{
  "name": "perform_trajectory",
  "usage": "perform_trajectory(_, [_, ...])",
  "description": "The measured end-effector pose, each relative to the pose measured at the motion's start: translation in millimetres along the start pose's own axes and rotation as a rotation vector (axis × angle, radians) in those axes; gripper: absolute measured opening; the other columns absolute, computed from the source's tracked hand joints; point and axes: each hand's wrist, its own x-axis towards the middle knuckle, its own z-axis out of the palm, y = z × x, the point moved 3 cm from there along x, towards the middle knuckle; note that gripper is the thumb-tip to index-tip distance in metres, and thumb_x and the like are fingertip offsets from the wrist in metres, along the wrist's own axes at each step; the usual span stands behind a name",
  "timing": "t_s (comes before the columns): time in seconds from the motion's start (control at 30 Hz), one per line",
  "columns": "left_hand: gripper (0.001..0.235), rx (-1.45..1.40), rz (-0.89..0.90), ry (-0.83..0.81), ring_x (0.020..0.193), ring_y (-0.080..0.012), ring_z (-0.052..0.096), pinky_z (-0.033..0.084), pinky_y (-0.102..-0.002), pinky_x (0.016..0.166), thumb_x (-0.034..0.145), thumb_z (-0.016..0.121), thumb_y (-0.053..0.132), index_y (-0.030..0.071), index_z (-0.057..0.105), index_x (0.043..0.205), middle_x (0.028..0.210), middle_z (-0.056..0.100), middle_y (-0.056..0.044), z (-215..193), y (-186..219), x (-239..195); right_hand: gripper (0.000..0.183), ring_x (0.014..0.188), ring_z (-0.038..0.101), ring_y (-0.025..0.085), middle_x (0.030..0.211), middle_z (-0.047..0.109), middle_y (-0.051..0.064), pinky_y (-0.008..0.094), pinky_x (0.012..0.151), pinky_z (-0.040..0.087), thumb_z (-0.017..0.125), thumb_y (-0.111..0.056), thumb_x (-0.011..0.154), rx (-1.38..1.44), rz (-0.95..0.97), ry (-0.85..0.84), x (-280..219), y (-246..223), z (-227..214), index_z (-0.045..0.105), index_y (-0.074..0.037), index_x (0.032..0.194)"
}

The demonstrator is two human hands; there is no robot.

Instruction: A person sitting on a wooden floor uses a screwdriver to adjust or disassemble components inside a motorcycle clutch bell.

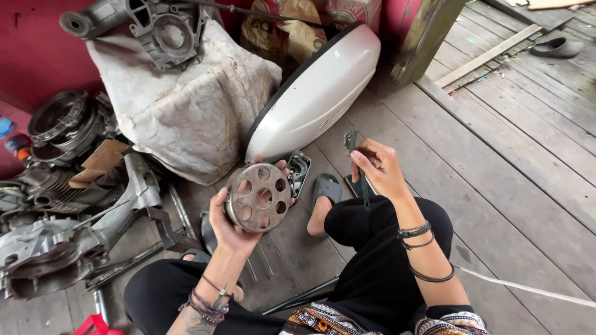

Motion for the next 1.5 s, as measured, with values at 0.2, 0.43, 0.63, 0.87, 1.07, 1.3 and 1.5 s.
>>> perform_trajectory(0.2, [0.08,-0.051,-0.018,0.046,0.15,-0.0414,0.034,0.036,-0.068,0.11,0.09,0.05,0.05,0.019,0.033,0.161,0.16,0.037,-0.026,-27,6,24,0.018,0.049,0.068,0.018,0.057,0.063,0.012,0.023,0.057,0.05,0.058,-0.012,0.105,0.121,0.071,0.053,-5,13,0,0.066,0.0,0.094])
perform_trajectory(0.43, [0.08,-0.154,-0.07,0.078,0.149,-0.0414,0.036,0.036,-0.067,0.112,0.087,0.051,0.051,0.021,0.036,0.16,0.159,0.04,-0.025,-24,13,57,0.019,0.049,0.068,0.02,0.057,0.063,0.015,0.028,0.055,0.055,0.059,-0.012,0.103,0.108,0.064,0.061,5,5,-1,0.068,0.004,0.097])
perform_trajectory(0.63, [0.083,-0.294,-0.091,0.122,0.149,-0.0448,0.035,0.034,-0.068,0.111,0.083,0.055,0.05,0.02,0.039,0.159,0.157,0.042,-0.027,-19,21,72,0.015,0.048,0.069,0.018,0.055,0.067,0.011,0.028,0.053,0.057,0.062,-0.008,0.099,-0.06,0.006,-0.052,43,-49,25,0.071,0.0,0.089])
perform_trajectory(0.87, [0.084,-0.382,0.046,0.058,0.15,-0.0456,0.032,0.027,-0.066,0.119,0.085,0.059,0.052,0.017,0.037,0.159,0.158,0.041,-0.028,-27,33,54,0.011,0.049,0.073,0.029,0.056,0.069,0.015,0.034,0.051,0.058,0.075,-0.012,0.087,-0.418,-0.051,-0.183,42,-87,81,0.07,-0.002,0.089])
perform_trajectory(1.07, [0.079,-0.227,0.107,0.029,0.136,-0.0328,0.047,0.044,-0.044,0.108,0.091,0.051,0.046,0.012,0.031,0.159,0.15,0.042,-0.026,4,54,30,0.014,0.047,0.056,0.014,0.081,0.075,-0.001,0.028,0.048,0.045,0.078,-0.012,0.081,-0.61,-0.098,-0.113,38,-91,100,0.069,-0.004,0.088])
perform_trajectory(1.3, [0.086,-0.179,0.013,0.073,0.14,-0.0349,0.046,0.042,-0.049,0.111,0.082,0.054,0.052,0.014,0.036,0.158,0.154,0.043,-0.025,1,52,0,0.019,0.065,0.049,0.018,0.085,0.06,0.001,0.032,0.076,0.041,0.062,-0.025,0.093,-0.56,-0.067,-0.319,51,-95,111,0.07,-0.007,0.09])
perform_trajectory(1.5, [0.09,0.026,-0.151,0.277,0.136,-0.0365,0.046,0.037,-0.05,0.107,0.071,0.071,0.039,0.007,0.046,0.152,0.153,0.05,-0.019,-4,63,-2,0.019,0.081,0.051,0.017,0.078,0.061,-0.001,0.034,0.094,0.031,0.076,-0.027,0.085,-0.739,-0.231,-0.133,79,-122,108,0.069,-0.009,0.088])
